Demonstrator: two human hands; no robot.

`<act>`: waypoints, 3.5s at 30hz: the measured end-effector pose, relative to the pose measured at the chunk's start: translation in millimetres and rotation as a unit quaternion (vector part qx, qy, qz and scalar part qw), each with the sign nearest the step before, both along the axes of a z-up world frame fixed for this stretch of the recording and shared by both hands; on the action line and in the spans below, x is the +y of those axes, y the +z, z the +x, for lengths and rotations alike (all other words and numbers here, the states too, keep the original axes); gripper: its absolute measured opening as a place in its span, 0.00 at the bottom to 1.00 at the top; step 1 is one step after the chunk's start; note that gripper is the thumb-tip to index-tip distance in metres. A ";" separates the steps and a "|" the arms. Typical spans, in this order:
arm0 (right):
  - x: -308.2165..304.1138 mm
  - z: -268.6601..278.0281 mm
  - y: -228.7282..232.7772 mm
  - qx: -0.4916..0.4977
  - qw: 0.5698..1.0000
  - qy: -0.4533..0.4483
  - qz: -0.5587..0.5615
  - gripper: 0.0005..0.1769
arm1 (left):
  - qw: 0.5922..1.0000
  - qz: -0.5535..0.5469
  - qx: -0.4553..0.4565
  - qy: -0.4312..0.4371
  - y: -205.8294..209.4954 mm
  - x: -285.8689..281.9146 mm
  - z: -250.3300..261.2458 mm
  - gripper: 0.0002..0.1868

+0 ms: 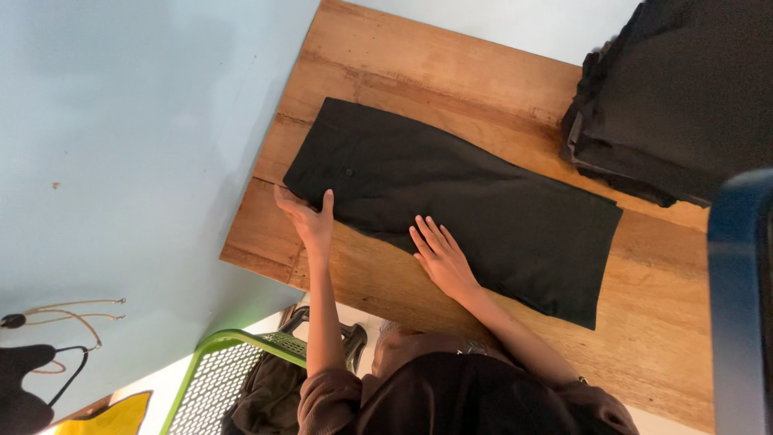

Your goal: The person folds pairs of dark trousers on a wooden table and places them on a stack of folded laundry.

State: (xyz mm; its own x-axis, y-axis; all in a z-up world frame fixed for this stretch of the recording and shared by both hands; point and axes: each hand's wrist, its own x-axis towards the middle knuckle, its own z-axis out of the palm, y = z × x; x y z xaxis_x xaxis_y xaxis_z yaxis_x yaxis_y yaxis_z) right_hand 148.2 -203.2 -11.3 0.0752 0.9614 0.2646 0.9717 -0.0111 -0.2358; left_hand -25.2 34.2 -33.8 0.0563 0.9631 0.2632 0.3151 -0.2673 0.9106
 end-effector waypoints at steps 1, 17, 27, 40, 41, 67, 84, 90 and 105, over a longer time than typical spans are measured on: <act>-3.6 0.8 1.8 0.010 1.000 0.003 0.007 0.34 | 0.999 -0.037 -0.037 -0.008 -1.8 0.7 1.1 0.60; -38.3 1.1 -15.6 -0.060 0.993 -0.038 -0.099 0.23 | 0.895 0.188 0.118 -0.387 80.0 -127.1 66.6 0.45; -116.6 26.6 62.6 0.174 0.973 -0.004 -0.153 0.26 | 0.787 0.370 0.216 -0.444 24.4 -161.4 84.3 0.30; 75.1 126.1 15.2 -0.014 0.995 0.006 -0.098 0.36 | 0.750 0.355 0.300 -0.470 26.1 -169.9 76.5 0.35; 79.2 133.7 7.2 -0.027 0.996 -0.005 -0.085 0.36 | 0.753 0.349 0.297 -0.472 28.5 -171.2 77.3 0.34; -8.7 53.0 21.7 0.187 0.967 -0.148 -0.087 0.40 | 0.810 -0.267 -0.140 -0.503 111.5 -59.4 66.1 0.41; -183.2 199.8 3.9 0.556 0.718 -0.391 0.152 0.30 | 0.705 0.313 0.245 -0.588 59.5 -278.0 182.9 0.39; -174.5 200.3 -14.4 0.489 0.767 -0.344 0.233 0.25 | 0.725 0.328 0.277 -0.539 16.7 -281.5 184.1 0.36; -161.5 175.4 -40.1 0.337 0.833 -0.403 0.175 0.21 | 0.843 -0.144 0.324 -0.404 76.4 -201.3 132.7 0.53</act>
